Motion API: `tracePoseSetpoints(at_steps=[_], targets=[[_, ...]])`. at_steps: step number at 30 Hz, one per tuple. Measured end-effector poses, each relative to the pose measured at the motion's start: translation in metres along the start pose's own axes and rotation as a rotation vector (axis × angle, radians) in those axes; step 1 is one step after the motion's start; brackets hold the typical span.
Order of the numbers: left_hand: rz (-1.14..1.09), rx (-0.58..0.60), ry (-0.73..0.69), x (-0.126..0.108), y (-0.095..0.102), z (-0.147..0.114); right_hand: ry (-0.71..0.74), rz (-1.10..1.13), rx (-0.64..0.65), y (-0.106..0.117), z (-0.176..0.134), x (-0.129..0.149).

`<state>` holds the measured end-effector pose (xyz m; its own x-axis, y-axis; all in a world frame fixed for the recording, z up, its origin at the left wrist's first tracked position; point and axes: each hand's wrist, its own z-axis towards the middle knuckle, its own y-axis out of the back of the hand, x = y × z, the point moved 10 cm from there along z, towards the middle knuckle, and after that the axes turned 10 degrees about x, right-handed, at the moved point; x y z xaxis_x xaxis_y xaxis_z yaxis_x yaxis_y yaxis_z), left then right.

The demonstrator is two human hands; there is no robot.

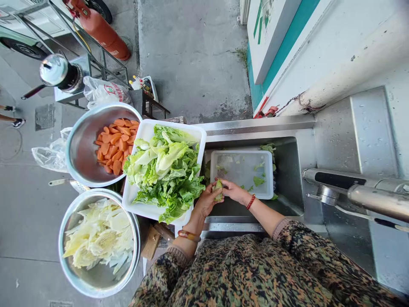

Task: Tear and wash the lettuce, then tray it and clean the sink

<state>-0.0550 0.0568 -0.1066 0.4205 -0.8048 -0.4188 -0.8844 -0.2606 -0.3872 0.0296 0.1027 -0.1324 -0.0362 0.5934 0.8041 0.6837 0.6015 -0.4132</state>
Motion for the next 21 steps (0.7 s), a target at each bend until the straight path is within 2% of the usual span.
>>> tracePoseSetpoints(at_steps=[2, 5, 7, 12, 17, 21], targets=[[0.003, -0.023, 0.006, 0.002, 0.006, -0.002, -0.075, -0.192, -0.05, 0.021, 0.005, -0.012], [-0.017, -0.063, -0.009, 0.003, 0.019, -0.006, -0.197, -0.379, -0.283, 0.074, 0.0, -0.027], [-0.032, -0.1, -0.021, 0.002, 0.027, -0.008, -0.234, -0.427, -0.363, 0.094, -0.005, -0.035], [-0.069, -0.164, -0.057, 0.001, 0.039, -0.011, -0.233, -0.505, -0.274, 0.089, 0.011, -0.039], [-0.079, -0.188, -0.053, 0.007, 0.044, -0.011, -0.158, -0.576, -0.381, 0.098, 0.059, -0.007], [-0.068, -0.186, -0.037, 0.012, 0.045, -0.008, -0.107, -0.608, -0.344, 0.071, 0.094, 0.005]])
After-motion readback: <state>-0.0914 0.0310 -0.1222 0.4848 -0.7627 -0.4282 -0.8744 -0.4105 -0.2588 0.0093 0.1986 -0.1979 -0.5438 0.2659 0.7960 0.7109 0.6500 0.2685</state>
